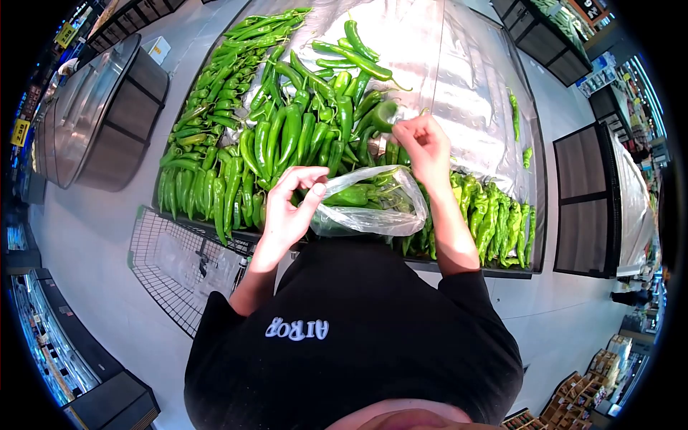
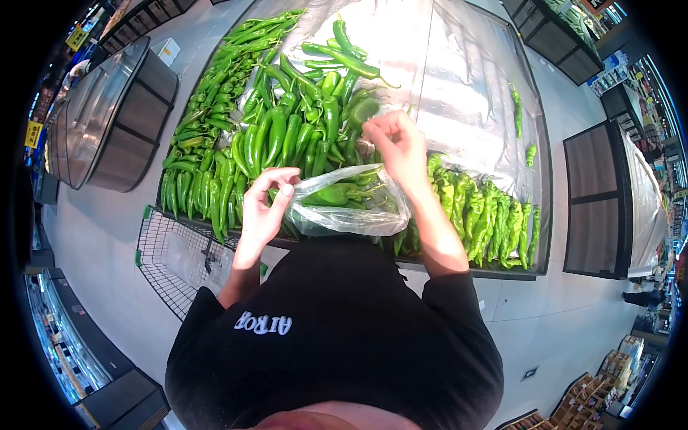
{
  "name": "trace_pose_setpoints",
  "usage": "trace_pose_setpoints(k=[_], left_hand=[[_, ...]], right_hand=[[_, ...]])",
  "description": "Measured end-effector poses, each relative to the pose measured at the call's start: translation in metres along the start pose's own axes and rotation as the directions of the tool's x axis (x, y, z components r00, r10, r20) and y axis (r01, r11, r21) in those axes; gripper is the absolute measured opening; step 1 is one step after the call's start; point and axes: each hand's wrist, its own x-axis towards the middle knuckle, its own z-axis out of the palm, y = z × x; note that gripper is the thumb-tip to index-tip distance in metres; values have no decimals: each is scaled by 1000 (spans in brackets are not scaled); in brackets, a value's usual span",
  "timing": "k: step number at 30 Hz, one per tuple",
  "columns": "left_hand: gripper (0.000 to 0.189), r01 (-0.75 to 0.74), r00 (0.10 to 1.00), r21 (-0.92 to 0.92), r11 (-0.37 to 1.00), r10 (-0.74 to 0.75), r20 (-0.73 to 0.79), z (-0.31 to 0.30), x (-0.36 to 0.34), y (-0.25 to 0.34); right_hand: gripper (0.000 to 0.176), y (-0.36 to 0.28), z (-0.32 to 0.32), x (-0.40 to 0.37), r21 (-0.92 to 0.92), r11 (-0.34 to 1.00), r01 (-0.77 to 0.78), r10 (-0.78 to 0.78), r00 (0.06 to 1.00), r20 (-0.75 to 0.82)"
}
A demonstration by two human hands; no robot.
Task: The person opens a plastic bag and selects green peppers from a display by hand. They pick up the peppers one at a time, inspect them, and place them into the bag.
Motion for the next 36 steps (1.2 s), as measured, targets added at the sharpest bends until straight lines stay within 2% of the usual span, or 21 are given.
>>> trace_pose_setpoints(k=[1, 3, 4, 5, 7, 8, 9, 10, 12, 14, 15, 16, 17, 18, 21, 23, 26, 29, 32, 33, 36], left_hand=[[35, -24, 998, 39, 999, 22, 51, 1, 3, 12], [32, -70, 991, 10, 998, 68, 112, 9, 10, 22], [35, -101, 989, 75, 992, 92, 113, 13, 11, 25], [34, -48, 988, 35, 998, 42, 151, 15, 12, 28], [33, 63, 970, -40, 997, -52, 238, 18, 12, 33], [30, 148, 974, -224, 963, -102, 203, 26, 10, 37], [32, 110, 984, -232, 966, -73, 160, 26, 7, 34], [34, 71, 992, -238, 969, -44, 115, 27, 4, 27], [41, 0, 1000, -216, 976, 1, 7, 26, 3, 27], [43, -101, 995, -44, 994, 101, -7, 20, 4, 31], [44, -150, 989, 43, 988, 151, -9, 16, 4, 33], [45, -152, 988, 84, 985, 152, 5, 14, 3, 33], [46, -166, 986, 128, 978, 164, 29, 14, 1, 35], [47, -183, 983, 172, 968, 176, 55, 14, 1, 37], [52, -238, 971, 242, 941, 232, 52, 16, 0, 34], [53, -253, 966, 252, 934, 259, 11, 17, 1, 29], [53, -184, 981, 197, 963, 193, -26, 15, -1, 28], [53, -137, 989, 128, 982, 144, -40, 11, -5, 25], [48, -23, 1000, 64, 998, 24, -9, 9, -8, 28], [46, -35, 999, 70, 997, 35, -3, 9, -8, 30], [41, -74, 997, 104, 992, 73, 20, 10, -7, 33]], right_hand=[[8, -12, 4, -14, -74, 989, 128, -126, 991, 35], [13, -34, 10, -41, -205, 903, 379, -358, 924, 132], [15, -43, 11, -54, -220, 839, 497, -436, 857, 275], [18, -48, 11, -64, -219, 763, 608, -493, 767, 411], [21, -45, 32, -78, -40, 647, 761, -653, 581, 486], [21, -43, 37, -85, -70, 621, 781, -632, 551, 544], [22, -41, 40, -90, -95, 594, 799, -606, 522, 601], [21, -38, 40, -91, -142, 640, 755, -520, 562, 643], [19, -36, 34, -91, -208, 797, 566, -406, 759, 509], [24, -38, 20, -90, -223, 931, 288, -193, 909, 369], [29, -40, 21, -90, -47, 992, 114, -97, 958, 269], [34, -43, 21, -90, 147, 988, -52, 24, 982, 187], [39, -44, 21, -90, 344, 918, -196, 161, 979, 128], [40, -40, 20, -90, 396, 897, -196, 157, 979, 130], [38, -35, 6, -92, 325, 924, -203, 110, 952, 284], [27, -34, 4, -90, 335, 921, -201, 107, 954, 279], [14, -24, -2, -87, 427, 879, -211, 108, 961, 253], [12, -15, -9, -87, 551, 780, -297, 219, 954, 204], [14, -10, -19, -88, 552, 761, -340, 260, 940, 221], [15, -10, -19, -88, 548, 760, -349, 261, 937, 233], [26, -20, -9, -90, 360, 910, -206, 180, 978, 106]])
